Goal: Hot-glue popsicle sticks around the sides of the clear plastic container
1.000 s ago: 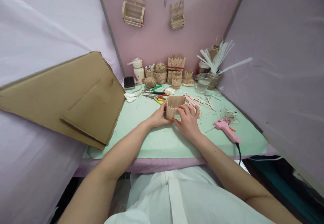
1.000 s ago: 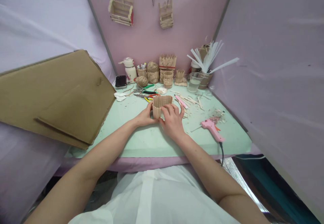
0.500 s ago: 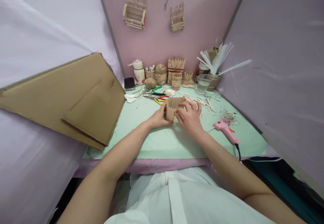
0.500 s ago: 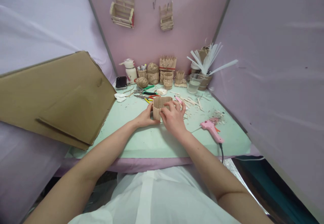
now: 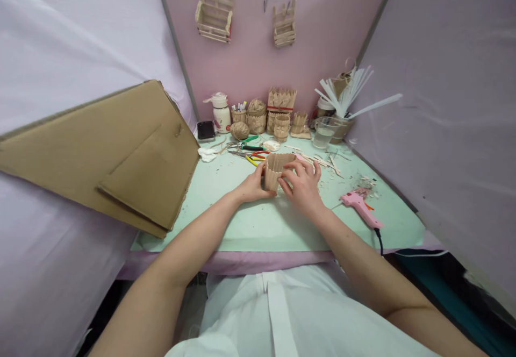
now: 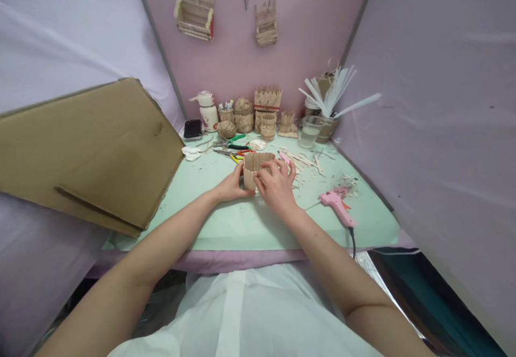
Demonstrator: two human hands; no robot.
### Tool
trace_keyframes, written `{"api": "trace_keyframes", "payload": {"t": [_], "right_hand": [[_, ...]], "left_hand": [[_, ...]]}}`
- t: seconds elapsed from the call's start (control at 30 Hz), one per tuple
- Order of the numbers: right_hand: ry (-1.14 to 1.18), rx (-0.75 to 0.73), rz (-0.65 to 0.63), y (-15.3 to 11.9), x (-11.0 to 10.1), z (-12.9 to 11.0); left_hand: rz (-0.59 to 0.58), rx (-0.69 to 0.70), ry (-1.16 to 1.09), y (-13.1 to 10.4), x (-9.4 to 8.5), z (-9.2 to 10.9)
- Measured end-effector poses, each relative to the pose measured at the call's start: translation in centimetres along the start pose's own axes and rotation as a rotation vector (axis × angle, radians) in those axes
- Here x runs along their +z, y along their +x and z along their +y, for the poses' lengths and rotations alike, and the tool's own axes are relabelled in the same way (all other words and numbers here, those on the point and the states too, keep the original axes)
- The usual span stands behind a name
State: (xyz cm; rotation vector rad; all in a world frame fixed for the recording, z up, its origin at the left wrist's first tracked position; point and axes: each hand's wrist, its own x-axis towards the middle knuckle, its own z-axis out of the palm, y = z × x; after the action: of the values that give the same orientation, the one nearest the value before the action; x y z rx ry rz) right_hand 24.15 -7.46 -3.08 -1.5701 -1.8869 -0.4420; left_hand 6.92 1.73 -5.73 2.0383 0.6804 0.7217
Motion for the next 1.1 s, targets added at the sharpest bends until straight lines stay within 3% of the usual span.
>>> {"api": "trace_keyframes", "payload": {"t": [0.4, 0.63, 1.1], "right_hand": [[-0.157, -0.029, 0.055, -2.3, 2.2, -0.4], [-0.134, -0.014, 0.035, -2.4, 2.3, -0.5], [-0.101, 0.027, 0.133, 0.6, -1.0, -0.3]], "left_hand": [[-0.083, 0.089, -0.034, 0.2, -0.7, -0.8], [-0.086, 0.104, -0.078, 0.2, -0.8, -0.5], [-0.088, 0.054, -0.090, 0.0, -0.8, 0.3]]}}
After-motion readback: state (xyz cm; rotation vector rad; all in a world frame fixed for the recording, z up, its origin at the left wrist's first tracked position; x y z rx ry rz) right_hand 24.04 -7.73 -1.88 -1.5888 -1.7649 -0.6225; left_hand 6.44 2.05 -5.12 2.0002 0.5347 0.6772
